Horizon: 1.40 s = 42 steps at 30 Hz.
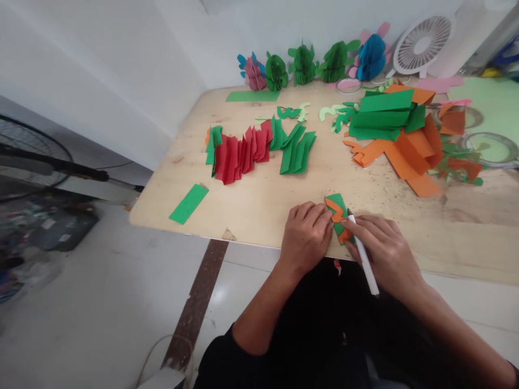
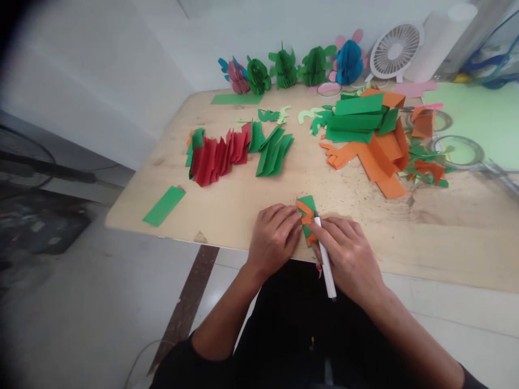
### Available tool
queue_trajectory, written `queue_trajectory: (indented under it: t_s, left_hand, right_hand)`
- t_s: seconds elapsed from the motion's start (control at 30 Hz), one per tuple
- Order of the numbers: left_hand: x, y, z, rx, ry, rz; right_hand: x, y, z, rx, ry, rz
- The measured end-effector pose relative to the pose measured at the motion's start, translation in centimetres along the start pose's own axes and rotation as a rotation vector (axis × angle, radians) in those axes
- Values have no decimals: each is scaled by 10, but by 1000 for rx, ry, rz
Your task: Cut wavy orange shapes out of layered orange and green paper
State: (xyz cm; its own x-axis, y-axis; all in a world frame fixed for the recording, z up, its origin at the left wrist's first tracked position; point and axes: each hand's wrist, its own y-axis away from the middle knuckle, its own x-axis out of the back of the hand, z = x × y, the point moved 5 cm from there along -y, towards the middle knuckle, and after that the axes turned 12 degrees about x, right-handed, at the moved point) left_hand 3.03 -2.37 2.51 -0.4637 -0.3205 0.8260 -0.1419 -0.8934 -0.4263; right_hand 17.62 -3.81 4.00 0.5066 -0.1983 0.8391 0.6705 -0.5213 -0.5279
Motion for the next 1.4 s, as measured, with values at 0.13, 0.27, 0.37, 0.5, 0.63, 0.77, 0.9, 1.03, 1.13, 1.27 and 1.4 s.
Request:
queue_trajectory:
  t_s: [0.13,0.27,0.37,0.5,0.63,0.77,0.9,1.03,1.13,1.27,1.4]
  left_hand:
    - [0,0,0,3,-1,5]
    - [0,0,1,7,5,3]
    - [0,0,1,7,8,7]
    - [1,-1,2,0,5,20]
    - [1,0,1,0,8,21]
    - [1,0,0,10,13,7]
    - [1,1,0,17,22,-7]
    - [2,1,-2,27,55,-2]
    - [2,2,-3,34,69,2]
    - [4,3,-4,36,88,33]
    - [6,4,-2,-17,99,34]
  right_hand:
    - [0,-1,0,-5,4,-9]
    - [0,-1,0,-15,4,-16]
    - [0,-1,0,-12,8,-14]
    - [-1,-1,0,1,20,-17]
    - [-1,0,0,4,30,-14]
    - [-1,0,0,-4,24,-14]
    - [-1,0,1,-7,17,-17]
    - [-1,0,0,-19,-2,-20]
    - [-1,1,0,-29,-11,-21]
    - [-1,1,0,-21,6,-16]
    - [-1,0,-1,-17,6,-13]
